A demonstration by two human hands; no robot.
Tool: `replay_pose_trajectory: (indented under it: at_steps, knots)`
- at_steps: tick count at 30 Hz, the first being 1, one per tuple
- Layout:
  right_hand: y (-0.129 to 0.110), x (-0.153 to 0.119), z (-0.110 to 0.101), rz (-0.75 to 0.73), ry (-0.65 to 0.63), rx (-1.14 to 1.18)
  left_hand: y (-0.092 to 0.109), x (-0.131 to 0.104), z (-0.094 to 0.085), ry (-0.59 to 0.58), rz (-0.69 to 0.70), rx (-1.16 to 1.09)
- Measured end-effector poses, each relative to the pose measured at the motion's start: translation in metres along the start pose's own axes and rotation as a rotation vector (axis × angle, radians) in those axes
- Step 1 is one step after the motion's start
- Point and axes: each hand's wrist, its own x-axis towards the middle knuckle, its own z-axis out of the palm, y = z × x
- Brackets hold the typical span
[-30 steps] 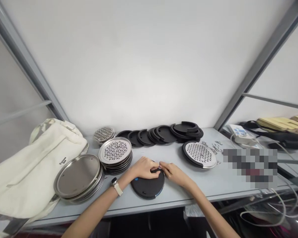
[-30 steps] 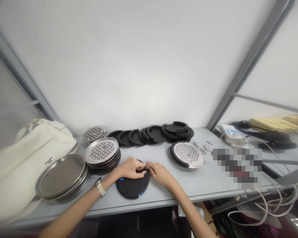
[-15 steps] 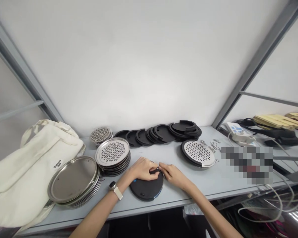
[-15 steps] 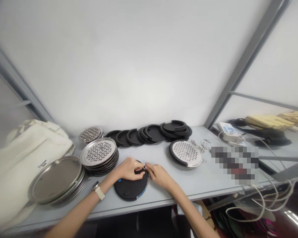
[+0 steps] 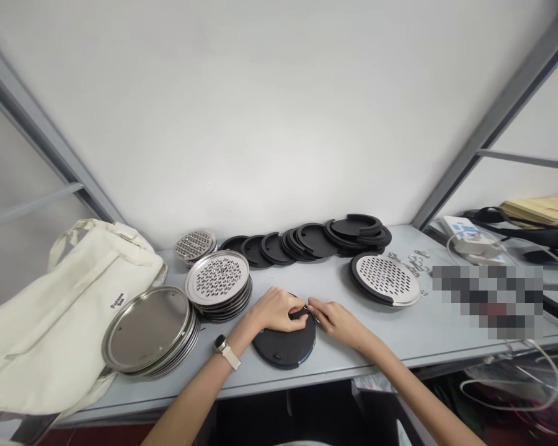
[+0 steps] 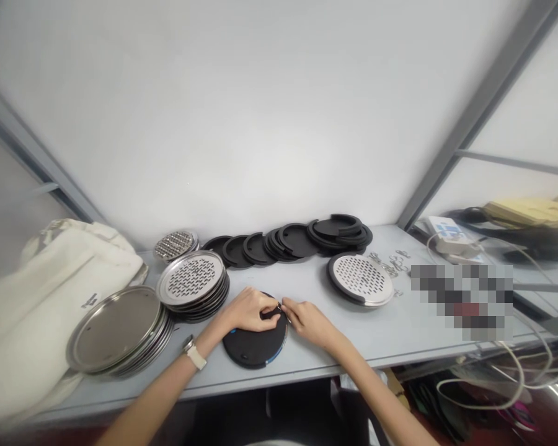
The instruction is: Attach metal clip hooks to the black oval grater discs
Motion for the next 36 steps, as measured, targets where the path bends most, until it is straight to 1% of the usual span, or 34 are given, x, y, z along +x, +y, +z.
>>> replay_pose_trajectory:
  at_steps: [7,11,14,17,20,23,26,30,36]
  knots:
    - [0.000,-0.003,0.011,0.033,0.143,0.078,0.005,0.003,-0.002,0.032,-0.057,0.072]
    - [-0.003,-0.004,0.011,0.042,0.168,0.096,0.007,0.004,-0.001,0.002,-0.055,0.135]
    - [-0.006,-0.004,0.010,0.051,0.166,0.109,0.008,0.007,0.000,-0.023,0.000,0.209]
    - [-0.007,-0.004,0.009,0.063,0.166,0.111,0.007,0.011,0.001,-0.045,0.099,0.280]
    - [-0.007,-0.004,0.009,0.076,0.166,0.123,0.005,0.013,0.001,-0.053,0.153,0.289]
    - [-0.006,-0.004,0.010,0.086,0.164,0.140,0.003,0.012,0.001,-0.032,0.139,0.244]
    - [-0.008,-0.004,0.009,0.102,0.162,0.129,0.002,0.009,0.001,-0.022,0.097,0.197]
    - [-0.010,-0.004,0.009,0.123,0.179,0.114,0.001,0.008,0.000,-0.037,0.041,0.145]
    - [-0.011,-0.005,0.010,0.139,0.195,0.150,0.001,0.008,-0.001,-0.054,0.013,0.114]
